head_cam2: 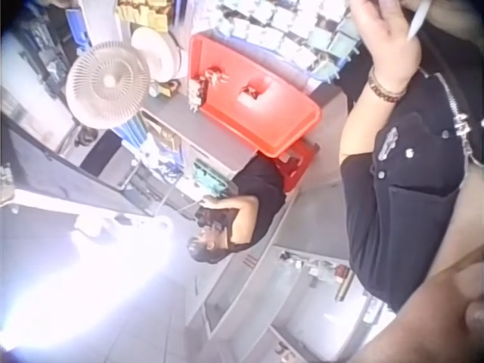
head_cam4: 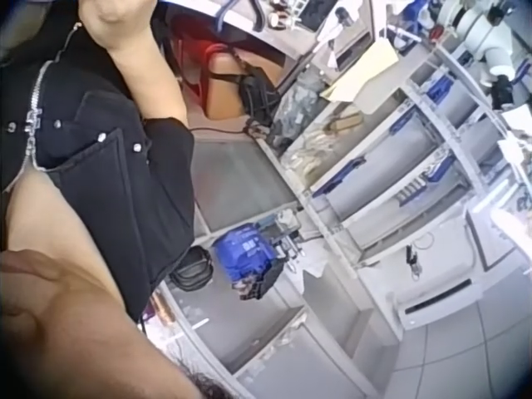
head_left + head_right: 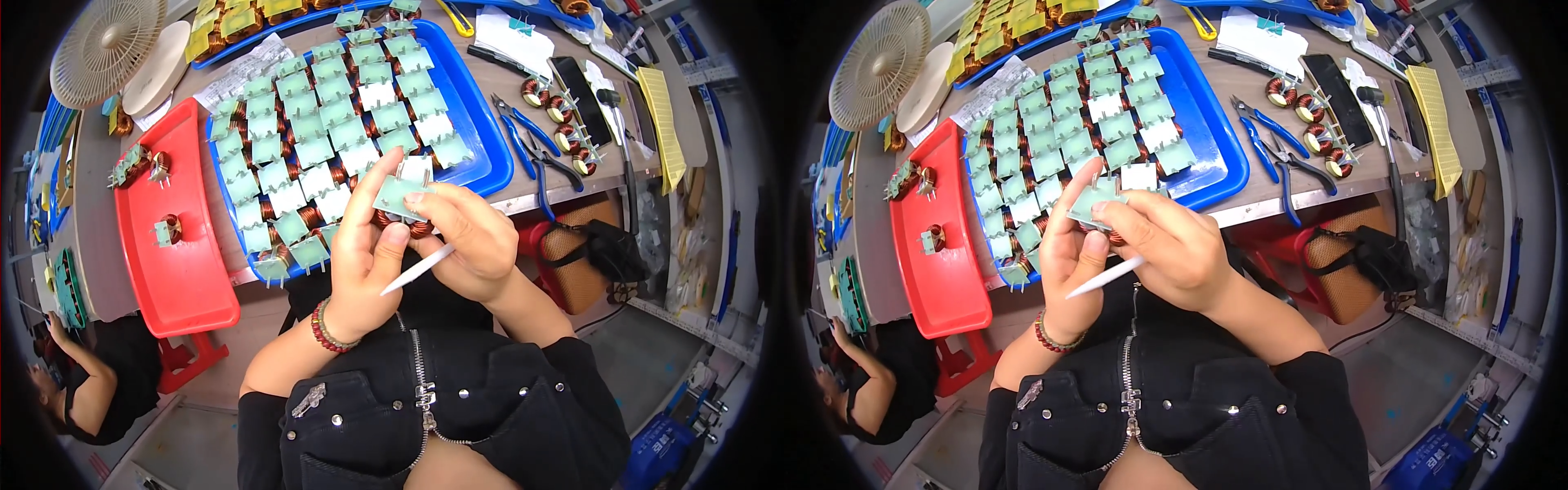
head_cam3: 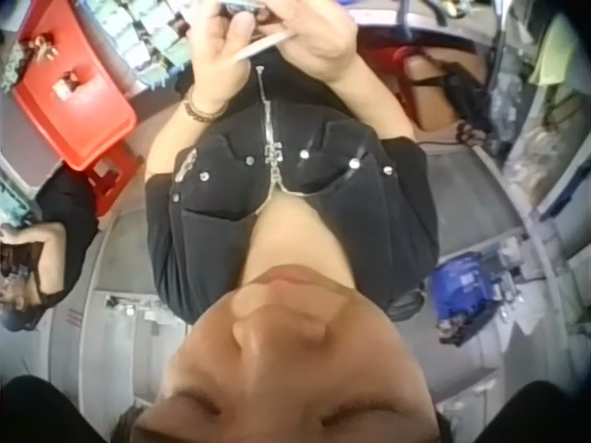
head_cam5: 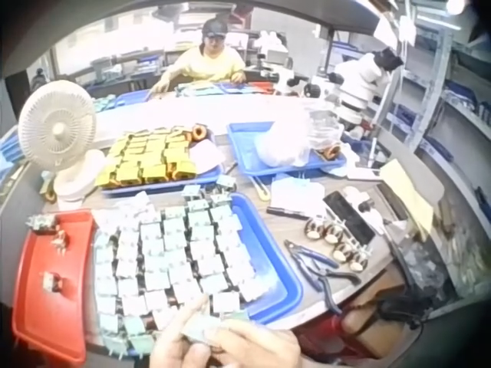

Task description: Assembling small electronic inductors by fitting them into plastic housings and securing them with tools.

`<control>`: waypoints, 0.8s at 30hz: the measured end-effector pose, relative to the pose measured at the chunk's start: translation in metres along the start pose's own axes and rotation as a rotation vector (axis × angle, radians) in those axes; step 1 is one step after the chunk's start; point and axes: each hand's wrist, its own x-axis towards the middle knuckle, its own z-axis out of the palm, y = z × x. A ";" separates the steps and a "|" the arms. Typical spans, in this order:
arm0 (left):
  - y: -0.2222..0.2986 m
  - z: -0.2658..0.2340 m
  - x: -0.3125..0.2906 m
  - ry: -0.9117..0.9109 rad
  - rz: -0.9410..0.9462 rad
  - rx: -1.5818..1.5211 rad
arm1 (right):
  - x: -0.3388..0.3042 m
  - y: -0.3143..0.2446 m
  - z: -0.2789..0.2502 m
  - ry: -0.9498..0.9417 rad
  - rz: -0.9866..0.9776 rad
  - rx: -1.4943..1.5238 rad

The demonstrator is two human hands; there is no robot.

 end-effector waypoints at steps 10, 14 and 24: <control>0.029 -0.015 0.002 -0.146 -0.295 -0.517 | 0.005 -0.001 -0.011 -0.069 0.167 0.475; 0.028 -0.005 0.003 -0.112 -0.332 -0.684 | 0.005 -0.002 -0.006 -0.040 0.247 0.683; 0.023 -0.013 0.006 -0.036 -0.307 -1.158 | 0.022 -0.018 -0.061 0.241 -0.049 0.210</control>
